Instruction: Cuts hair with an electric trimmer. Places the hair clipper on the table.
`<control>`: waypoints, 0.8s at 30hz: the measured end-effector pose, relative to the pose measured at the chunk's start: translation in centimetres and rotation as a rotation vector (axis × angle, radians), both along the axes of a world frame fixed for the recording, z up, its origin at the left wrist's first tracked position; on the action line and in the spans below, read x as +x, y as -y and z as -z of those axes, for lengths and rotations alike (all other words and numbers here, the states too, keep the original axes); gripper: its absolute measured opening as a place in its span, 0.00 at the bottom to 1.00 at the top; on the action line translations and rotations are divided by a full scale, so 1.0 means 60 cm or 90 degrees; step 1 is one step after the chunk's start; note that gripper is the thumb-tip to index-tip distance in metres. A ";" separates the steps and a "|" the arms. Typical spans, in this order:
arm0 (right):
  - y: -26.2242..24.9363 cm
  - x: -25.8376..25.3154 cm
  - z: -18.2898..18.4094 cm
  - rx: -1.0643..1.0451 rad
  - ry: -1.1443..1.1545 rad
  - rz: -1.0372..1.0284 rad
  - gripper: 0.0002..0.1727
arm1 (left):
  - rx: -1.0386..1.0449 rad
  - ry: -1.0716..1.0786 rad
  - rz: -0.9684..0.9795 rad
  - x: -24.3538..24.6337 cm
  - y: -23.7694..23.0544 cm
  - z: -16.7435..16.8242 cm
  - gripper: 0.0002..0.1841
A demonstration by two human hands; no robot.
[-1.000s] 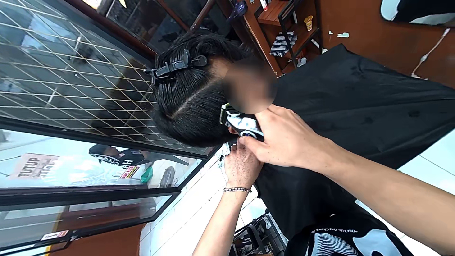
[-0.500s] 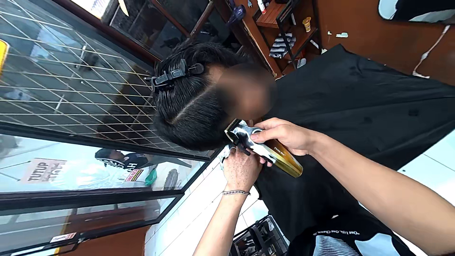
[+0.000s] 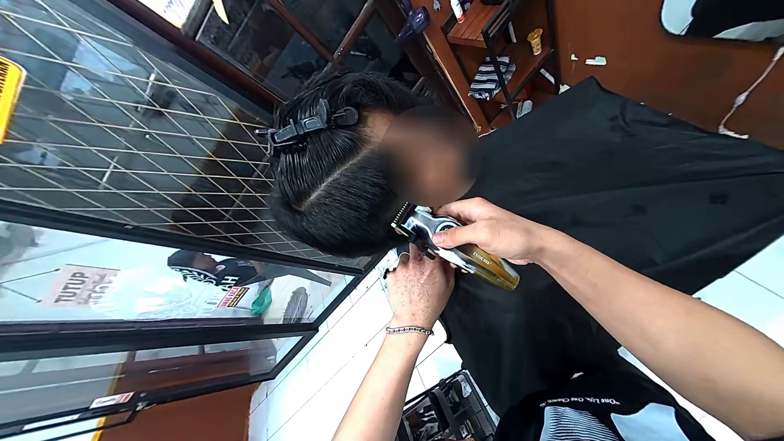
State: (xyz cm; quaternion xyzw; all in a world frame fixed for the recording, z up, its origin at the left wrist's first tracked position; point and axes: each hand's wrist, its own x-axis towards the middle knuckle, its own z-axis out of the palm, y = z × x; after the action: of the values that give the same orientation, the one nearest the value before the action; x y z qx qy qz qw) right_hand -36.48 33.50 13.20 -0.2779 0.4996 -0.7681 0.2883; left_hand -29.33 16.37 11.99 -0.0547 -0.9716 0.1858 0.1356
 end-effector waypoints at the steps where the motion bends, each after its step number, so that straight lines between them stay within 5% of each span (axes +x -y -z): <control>1: 0.001 0.001 -0.002 -0.001 0.004 0.003 0.09 | 0.000 -0.003 0.000 0.001 0.000 0.000 0.17; 8: 0.002 -0.001 -0.032 -0.009 -0.151 0.107 0.12 | 0.014 -0.023 0.006 -0.002 0.003 0.004 0.15; 15: -0.011 0.001 -0.004 0.164 -0.136 0.102 0.13 | 0.018 -0.018 0.006 -0.004 0.004 0.006 0.16; 24: -0.013 0.001 -0.038 0.112 -0.281 0.203 0.16 | 0.035 -0.041 0.024 -0.005 0.007 0.010 0.18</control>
State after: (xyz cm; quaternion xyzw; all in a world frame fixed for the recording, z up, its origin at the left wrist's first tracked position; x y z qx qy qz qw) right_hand -36.44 34.30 15.48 -0.3301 0.6524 -0.6785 0.0710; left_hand -29.61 15.95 11.42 -0.0635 -0.9702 0.1581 0.1721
